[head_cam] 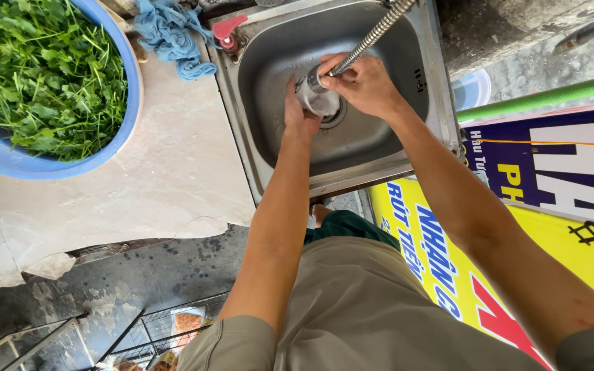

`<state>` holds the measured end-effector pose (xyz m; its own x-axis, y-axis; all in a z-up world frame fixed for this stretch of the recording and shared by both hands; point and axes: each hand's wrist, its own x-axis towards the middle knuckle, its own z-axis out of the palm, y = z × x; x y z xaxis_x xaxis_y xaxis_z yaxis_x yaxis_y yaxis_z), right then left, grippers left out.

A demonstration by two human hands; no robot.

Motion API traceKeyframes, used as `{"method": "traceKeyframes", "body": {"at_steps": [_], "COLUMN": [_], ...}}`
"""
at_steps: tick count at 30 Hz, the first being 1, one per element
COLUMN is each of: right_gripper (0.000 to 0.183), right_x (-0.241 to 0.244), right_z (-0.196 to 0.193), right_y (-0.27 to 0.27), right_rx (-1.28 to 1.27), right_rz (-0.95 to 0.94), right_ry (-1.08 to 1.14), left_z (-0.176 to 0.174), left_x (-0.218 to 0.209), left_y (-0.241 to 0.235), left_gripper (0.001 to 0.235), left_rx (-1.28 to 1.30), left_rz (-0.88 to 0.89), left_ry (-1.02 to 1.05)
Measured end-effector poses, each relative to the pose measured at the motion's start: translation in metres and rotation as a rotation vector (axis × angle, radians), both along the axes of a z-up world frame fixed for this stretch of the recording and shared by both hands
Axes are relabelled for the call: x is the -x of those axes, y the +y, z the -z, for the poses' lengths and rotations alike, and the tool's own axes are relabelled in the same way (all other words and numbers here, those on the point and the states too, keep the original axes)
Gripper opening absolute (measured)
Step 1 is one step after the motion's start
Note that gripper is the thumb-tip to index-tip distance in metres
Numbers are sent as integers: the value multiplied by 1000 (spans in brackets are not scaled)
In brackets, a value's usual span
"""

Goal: Washing herbs and equipment in a sink, then sharpening a knife on a whetstone.

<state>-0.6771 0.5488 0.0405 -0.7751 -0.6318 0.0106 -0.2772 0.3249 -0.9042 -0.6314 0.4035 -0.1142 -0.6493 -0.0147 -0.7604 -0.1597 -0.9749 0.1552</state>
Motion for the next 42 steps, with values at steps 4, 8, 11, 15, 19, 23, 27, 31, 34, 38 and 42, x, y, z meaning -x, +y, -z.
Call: {"method": "traceKeyframes", "body": {"at_steps": [4,8,11,15,19,23,27,31,34,38,42], "right_gripper": [16,17,18,18,18,17,16,12,11,11,11], "right_x": [1,-5,-4,-5,-5,-6,-4,-2,2,-6,-8], "right_z": [0,-12,-17,-18,-18,-16,-13,-4,4,-15,-14], "right_y": [12,21,21,21,20,18,16,-9,-13,-7,-10], "right_rx": [-69,-216,-289,-272,-254,-229,-113,46,67,-82,-53], "right_rz": [0,17,33,18,16,13,-23,-27,41,81,36], "right_ry": [21,40,13,7,-7,-37,-68,-88,21,34,-7], "left_z": [-16,-26,-46,-44,-25,17,9,61,59,36,24], "left_x": [-8,-18,-26,-28,-19,-10,-10,-4,-4,1,10], "left_y": [-7,-12,-7,-3,-7,-25,-13,-5,-5,-15,-9], "left_gripper": [67,72,76,78,76,74,74,61,57,64,63], "left_rx": [399,1176,1797,1767,1449,548,-75,-4,-154,-178,-65], "left_rz": [-177,-40,30,40,77,100,-5,15,-15,-71,-4], "left_ry": [-57,21,179,252,164,40,21,57,46,-121,-71]}}
